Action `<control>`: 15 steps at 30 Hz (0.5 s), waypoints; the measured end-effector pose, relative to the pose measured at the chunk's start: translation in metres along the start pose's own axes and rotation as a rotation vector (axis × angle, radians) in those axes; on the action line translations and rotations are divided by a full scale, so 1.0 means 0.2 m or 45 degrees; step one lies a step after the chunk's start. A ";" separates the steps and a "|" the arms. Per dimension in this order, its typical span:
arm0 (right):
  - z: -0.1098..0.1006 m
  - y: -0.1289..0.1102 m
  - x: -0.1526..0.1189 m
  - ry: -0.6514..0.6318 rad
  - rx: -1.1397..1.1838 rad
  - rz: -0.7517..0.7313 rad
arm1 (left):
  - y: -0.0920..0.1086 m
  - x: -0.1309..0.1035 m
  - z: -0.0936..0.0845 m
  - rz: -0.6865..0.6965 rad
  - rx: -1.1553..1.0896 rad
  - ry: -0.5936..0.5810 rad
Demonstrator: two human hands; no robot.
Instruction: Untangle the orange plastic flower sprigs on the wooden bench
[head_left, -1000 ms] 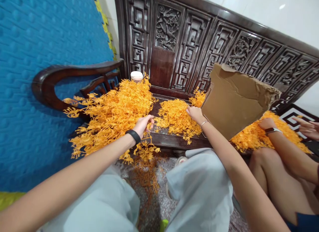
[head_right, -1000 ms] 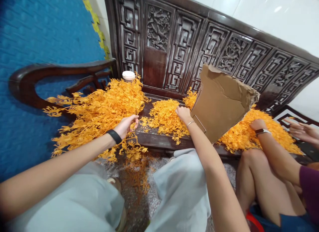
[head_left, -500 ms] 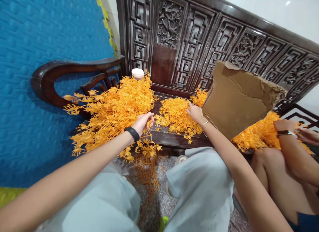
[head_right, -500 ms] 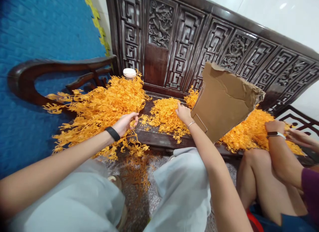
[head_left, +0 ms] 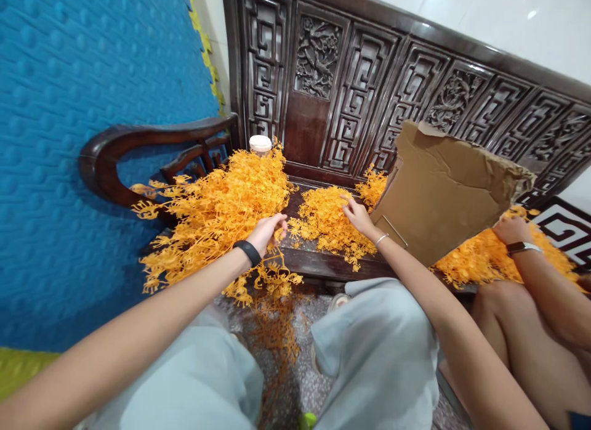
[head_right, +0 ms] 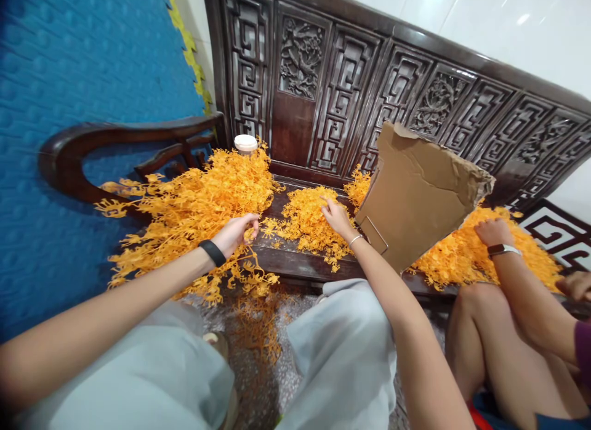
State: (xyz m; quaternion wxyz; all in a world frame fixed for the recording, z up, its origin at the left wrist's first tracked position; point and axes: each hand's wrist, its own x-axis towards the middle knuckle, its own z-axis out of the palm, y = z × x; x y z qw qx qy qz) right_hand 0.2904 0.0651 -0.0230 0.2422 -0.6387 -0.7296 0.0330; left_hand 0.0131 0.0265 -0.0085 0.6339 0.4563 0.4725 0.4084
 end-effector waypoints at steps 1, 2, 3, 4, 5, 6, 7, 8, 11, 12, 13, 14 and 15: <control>0.00 -0.01 0.00 -0.017 0.030 -0.034 | 0.00 0.00 0.00 0.004 -0.002 -0.005; 0.00 -0.01 -0.01 -0.031 0.054 -0.060 | -0.01 0.00 0.00 0.009 -0.005 -0.009; 0.00 -0.02 -0.01 -0.040 0.070 -0.077 | -0.01 0.00 -0.01 0.011 -0.005 -0.012; 0.01 -0.03 -0.01 -0.043 0.079 -0.085 | -0.01 0.00 -0.01 0.010 -0.006 -0.013; 0.01 -0.03 -0.02 -0.044 0.084 -0.087 | -0.01 0.00 -0.01 0.007 -0.006 -0.013; 0.01 -0.04 -0.02 -0.046 0.087 -0.087 | -0.01 0.01 -0.01 0.003 -0.005 -0.010; 0.00 -0.04 -0.02 -0.048 0.087 -0.092 | -0.01 0.01 -0.01 -0.002 -0.004 -0.007; 0.00 -0.04 -0.02 -0.051 0.087 -0.103 | -0.01 0.01 -0.01 -0.008 -0.003 -0.005; -0.01 -0.05 -0.02 -0.067 0.075 -0.139 | 0.00 0.00 -0.01 -0.015 -0.011 -0.009; -0.01 -0.05 -0.02 -0.070 0.057 -0.136 | 0.00 0.00 -0.01 -0.016 -0.014 -0.011; -0.01 -0.05 -0.02 -0.069 0.033 -0.125 | 0.01 0.00 -0.01 -0.018 -0.016 -0.012; -0.01 -0.05 -0.02 -0.062 0.004 -0.108 | 0.01 0.00 -0.01 -0.019 -0.017 -0.010; -0.02 -0.06 -0.02 -0.052 -0.031 -0.086 | 0.01 0.00 -0.01 -0.019 -0.016 -0.007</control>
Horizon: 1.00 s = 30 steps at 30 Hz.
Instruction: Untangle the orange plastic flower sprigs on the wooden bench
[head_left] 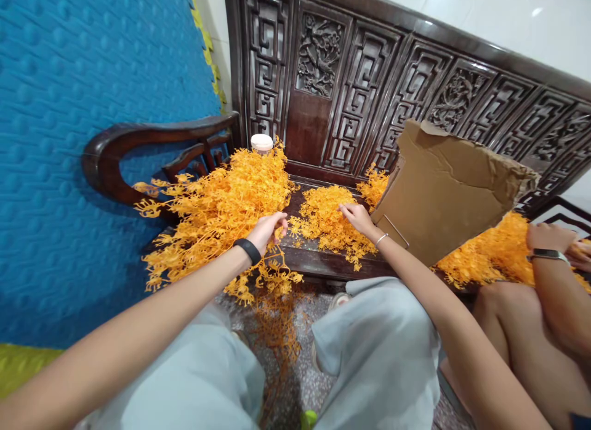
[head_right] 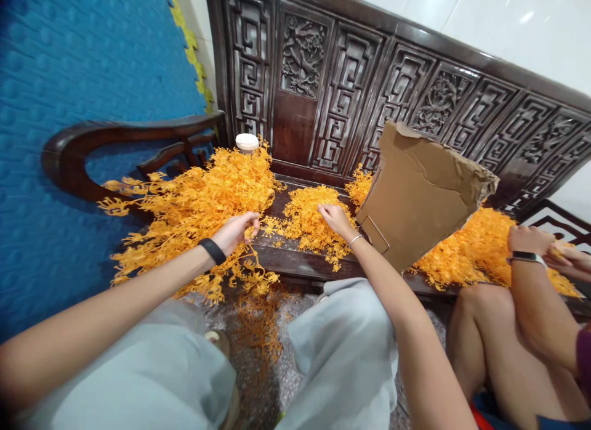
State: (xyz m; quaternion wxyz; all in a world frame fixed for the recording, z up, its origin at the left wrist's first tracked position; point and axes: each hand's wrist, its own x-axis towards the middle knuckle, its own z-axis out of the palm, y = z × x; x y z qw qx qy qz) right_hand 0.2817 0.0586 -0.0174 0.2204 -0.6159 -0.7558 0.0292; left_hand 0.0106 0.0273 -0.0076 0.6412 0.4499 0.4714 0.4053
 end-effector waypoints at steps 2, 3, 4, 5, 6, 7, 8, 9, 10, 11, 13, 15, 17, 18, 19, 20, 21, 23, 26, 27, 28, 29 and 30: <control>0.00 0.00 0.00 0.029 -0.073 0.058 | 0.00 0.00 0.00 0.004 0.000 0.001; -0.01 0.00 0.00 0.048 -0.107 0.093 | 0.00 0.00 0.00 0.008 0.000 -0.001; -0.01 0.00 0.00 0.067 -0.139 0.132 | 0.00 0.00 0.00 0.013 -0.002 -0.002; -0.01 0.00 -0.01 0.084 -0.163 0.172 | 0.00 0.00 0.00 0.014 -0.003 -0.002; -0.01 0.01 -0.01 0.095 -0.176 0.208 | 0.00 0.00 0.00 0.014 -0.003 -0.001; -0.02 0.01 -0.01 0.096 -0.179 0.237 | 0.00 0.00 -0.01 0.013 -0.003 0.001; -0.02 0.02 -0.01 0.092 -0.175 0.257 | 0.00 0.00 -0.01 0.013 -0.002 0.003; -0.02 0.03 -0.01 0.087 -0.166 0.263 | 0.00 0.00 -0.01 0.014 -0.003 0.001; -0.02 0.04 -0.02 0.087 -0.154 0.260 | 0.00 0.00 -0.01 0.017 -0.005 -0.003; -0.02 0.05 -0.02 0.093 -0.141 0.248 | 0.00 0.00 -0.01 0.021 -0.009 -0.007; -0.02 0.05 -0.02 0.121 -0.120 0.210 | 0.00 0.00 -0.01 0.031 -0.023 -0.012; -0.02 0.03 -0.02 0.116 -0.089 0.150 | 0.00 0.01 -0.01 0.037 -0.034 -0.017; -0.02 -0.01 -0.01 0.046 -0.053 0.050 | 0.00 0.01 -0.01 0.041 -0.039 -0.022; -0.03 -0.04 0.00 -0.005 -0.027 -0.009 | 0.00 0.01 -0.01 0.041 -0.040 -0.024; -0.03 -0.07 0.00 -0.058 0.008 -0.066 | 0.00 0.01 -0.01 0.041 -0.041 -0.022; -0.04 -0.10 0.00 -0.104 0.049 -0.115 | -0.01 0.01 0.00 0.042 -0.043 -0.016; -0.05 -0.13 0.00 -0.142 0.094 -0.155 | -0.01 0.02 0.00 0.042 -0.043 -0.012; -0.05 -0.19 0.00 -0.197 0.184 -0.210 | -0.01 0.02 0.01 0.034 -0.044 -0.017; -0.03 -0.28 0.00 -0.315 0.341 -0.255 | -0.01 0.02 0.01 0.044 -0.080 -0.043; -0.02 -0.30 0.00 -0.389 0.441 -0.230 | -0.01 0.02 0.01 0.054 -0.101 -0.051; 0.00 -0.32 0.00 -0.484 0.569 -0.173 | -0.01 0.02 0.01 0.070 -0.125 -0.063; 0.01 -0.34 0.00 -0.586 0.711 -0.093 | -0.01 0.02 0.01 0.088 -0.146 -0.080; 0.03 -0.35 0.00 -0.674 0.853 -0.005 | 0.00 0.02 0.00 0.105 -0.162 -0.098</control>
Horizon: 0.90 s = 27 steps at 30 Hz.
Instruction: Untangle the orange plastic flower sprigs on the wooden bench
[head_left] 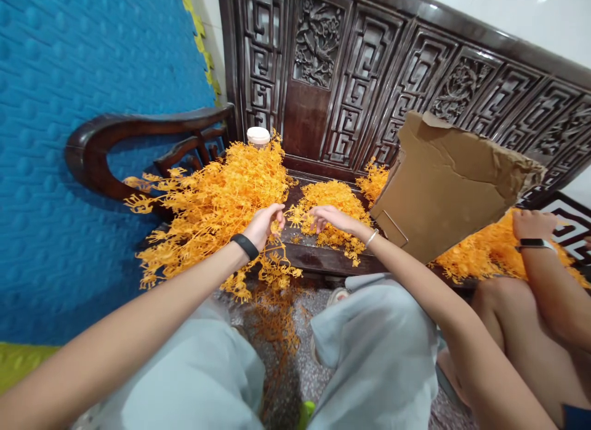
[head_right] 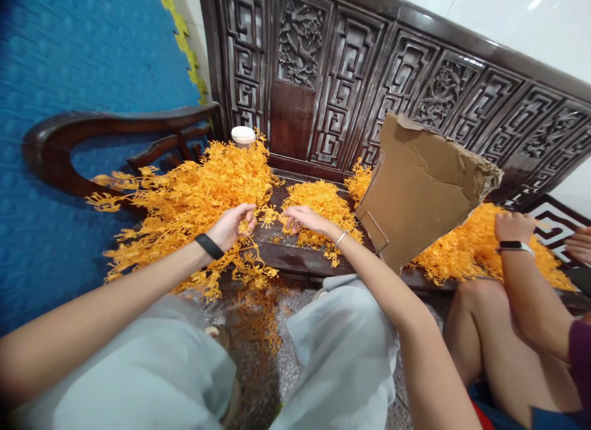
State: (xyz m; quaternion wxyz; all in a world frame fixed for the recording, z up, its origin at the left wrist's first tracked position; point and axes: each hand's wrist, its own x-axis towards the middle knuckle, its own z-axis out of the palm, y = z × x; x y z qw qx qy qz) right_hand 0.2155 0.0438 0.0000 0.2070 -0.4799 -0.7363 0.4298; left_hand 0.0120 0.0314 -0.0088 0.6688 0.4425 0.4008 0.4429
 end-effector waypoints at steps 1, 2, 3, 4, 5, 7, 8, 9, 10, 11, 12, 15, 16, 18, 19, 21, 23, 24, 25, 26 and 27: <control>0.01 0.00 0.01 -0.043 0.146 0.055 | 0.00 0.00 0.00 0.017 -0.011 -0.015; 0.02 0.00 0.02 -0.065 0.263 0.085 | 0.01 0.00 -0.01 0.031 -0.016 -0.025; 0.03 -0.01 0.02 -0.073 0.349 0.086 | 0.02 0.00 -0.01 0.043 -0.018 -0.029; 0.04 -0.01 0.02 -0.077 0.417 0.068 | 0.02 0.00 -0.01 0.048 -0.018 -0.023; 0.04 -0.01 0.03 -0.086 0.477 0.045 | 0.02 0.00 -0.02 0.046 -0.016 -0.015; 0.04 -0.02 0.02 -0.130 0.577 0.018 | 0.03 0.00 -0.02 0.029 -0.011 0.003; 0.04 -0.02 0.02 -0.160 0.613 0.012 | 0.03 0.00 -0.02 0.020 -0.008 0.018; 0.03 -0.02 0.02 -0.185 0.636 0.009 | 0.03 -0.01 -0.02 0.013 -0.003 0.033; 0.03 -0.02 0.02 -0.198 0.641 0.008 | 0.04 -0.01 -0.02 0.006 0.003 0.048; 0.03 -0.02 0.02 -0.195 0.626 0.010 | 0.04 -0.01 -0.02 0.000 0.009 0.060; 0.03 -0.02 0.02 -0.178 0.597 0.016 | 0.04 -0.01 -0.02 -0.005 0.014 0.068; 0.03 -0.02 0.01 -0.089 0.495 0.033 | 0.03 -0.01 -0.03 -0.011 0.025 0.068; 0.03 -0.02 0.01 -0.068 0.472 0.034 | 0.03 -0.01 -0.03 -0.008 0.027 0.068; 0.04 -0.01 0.02 -0.037 0.435 0.028 | 0.03 -0.01 -0.03 0.005 0.038 0.069; 0.04 0.00 0.02 -0.015 0.413 0.024 | 0.04 -0.01 -0.02 0.010 0.045 0.070; 0.04 0.02 0.04 0.054 0.353 0.035 | 0.04 -0.01 -0.02 -0.002 0.064 0.061; 0.03 0.05 0.07 0.175 0.243 0.063 | 0.04 -0.01 -0.02 -0.051 0.106 0.018; 0.02 0.06 0.08 0.246 0.162 0.067 | 0.03 -0.02 -0.01 -0.078 0.136 -0.020; 0.02 0.08 0.09 0.310 0.060 0.058 | 0.03 -0.02 -0.01 -0.098 0.168 -0.059; 0.00 0.09 0.09 0.360 -0.057 0.032 | 0.02 -0.02 0.00 -0.111 0.194 -0.092; -0.01 0.10 0.09 0.392 -0.184 -0.013 | 0.01 -0.03 0.01 -0.119 0.208 -0.116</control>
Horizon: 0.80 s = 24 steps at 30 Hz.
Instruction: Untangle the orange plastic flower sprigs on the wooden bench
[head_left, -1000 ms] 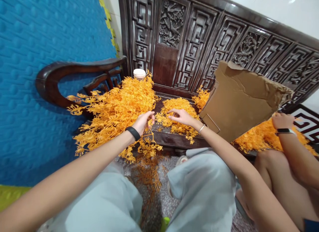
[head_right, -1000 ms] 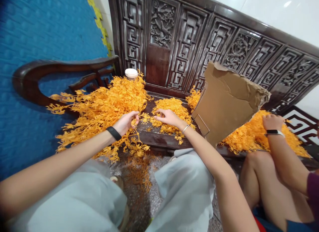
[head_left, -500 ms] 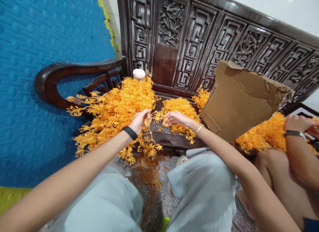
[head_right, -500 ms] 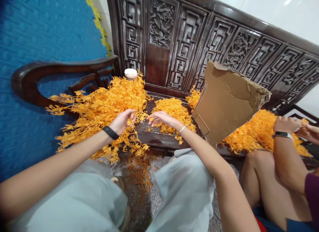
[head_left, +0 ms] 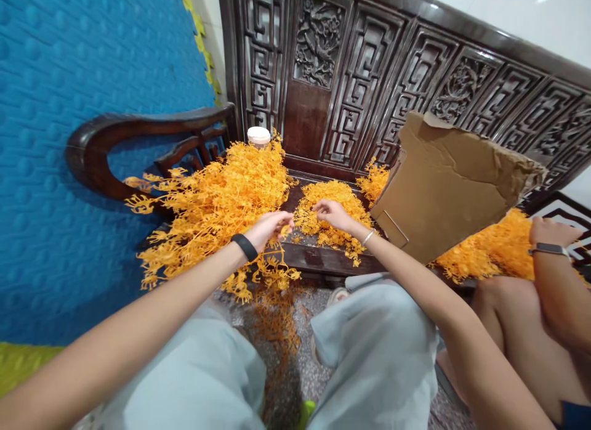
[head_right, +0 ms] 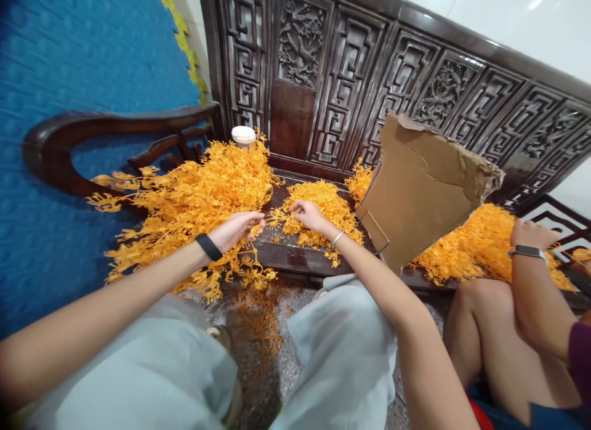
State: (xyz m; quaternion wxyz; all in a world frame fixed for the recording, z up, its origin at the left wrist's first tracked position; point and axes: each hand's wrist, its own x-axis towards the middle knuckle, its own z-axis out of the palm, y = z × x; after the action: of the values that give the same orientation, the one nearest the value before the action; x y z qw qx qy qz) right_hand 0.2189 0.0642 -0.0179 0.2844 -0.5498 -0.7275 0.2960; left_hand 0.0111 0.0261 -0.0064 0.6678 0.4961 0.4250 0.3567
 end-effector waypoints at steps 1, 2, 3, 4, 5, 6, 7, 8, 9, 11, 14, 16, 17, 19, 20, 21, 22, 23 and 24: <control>-0.01 0.01 0.00 0.019 -0.121 -0.077 | -0.01 0.00 0.01 -0.008 0.002 -0.016; -0.03 0.01 0.00 0.029 -0.243 -0.157 | -0.02 -0.01 0.03 -0.016 -0.002 -0.029; -0.04 0.00 0.00 0.038 -0.361 -0.226 | -0.02 -0.02 0.04 -0.027 -0.003 -0.043; -0.05 -0.01 0.00 0.046 -0.468 -0.281 | -0.02 -0.02 0.06 -0.040 0.006 -0.063; -0.06 -0.02 0.00 0.048 -0.560 -0.317 | -0.02 -0.03 0.08 -0.048 0.022 -0.083; -0.06 -0.03 -0.01 0.041 -0.634 -0.334 | -0.01 -0.04 0.09 -0.051 0.042 -0.099; -0.06 -0.04 -0.01 0.020 -0.690 -0.336 | -0.01 -0.04 0.10 -0.049 0.059 -0.106; -0.06 -0.05 -0.02 -0.011 -0.736 -0.334 | 0.00 -0.05 0.11 -0.045 0.071 -0.107; -0.05 -0.06 -0.02 -0.042 -0.779 -0.335 | 0.00 -0.05 0.11 -0.041 0.076 -0.105; -0.04 -0.06 -0.03 -0.074 -0.881 -0.352 | 0.01 -0.04 0.11 -0.031 0.075 -0.099; -0.03 -0.05 -0.04 -0.035 -1.059 -0.398 | -0.01 -0.02 0.10 -0.015 0.049 -0.087; -0.03 -0.04 -0.03 0.002 -1.130 -0.425 | -0.02 -0.01 0.10 -0.020 0.017 -0.083; -0.04 -0.04 -0.02 0.013 -1.145 -0.436 | -0.02 -0.01 0.10 -0.029 0.007 -0.082; -0.04 -0.03 0.00 0.036 -1.145 -0.449 | -0.02 0.00 0.12 -0.042 -0.001 -0.080; -0.05 -0.03 0.01 0.061 -1.136 -0.450 | -0.01 0.00 0.13 -0.043 0.001 -0.081; -0.05 -0.03 0.02 0.097 -1.126 -0.446 | -0.01 -0.01 0.14 -0.037 0.003 -0.079; -0.05 -0.03 0.03 0.143 -1.115 -0.439 | 0.00 -0.01 0.16 -0.027 -0.002 -0.077; -0.05 -0.03 0.03 0.193 -1.104 -0.429 | 0.00 -0.01 0.17 -0.010 -0.015 -0.075; -0.06 -0.04 0.04 0.240 -1.095 -0.415 | 0.01 -0.02 0.18 0.010 -0.032 -0.072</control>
State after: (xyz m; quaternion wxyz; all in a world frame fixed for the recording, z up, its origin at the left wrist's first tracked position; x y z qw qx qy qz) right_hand 0.2209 0.0716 -0.0045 0.1385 -0.5208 -0.8320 -0.1320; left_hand 0.0428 0.0100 0.0008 0.6844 0.4992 0.3994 0.3506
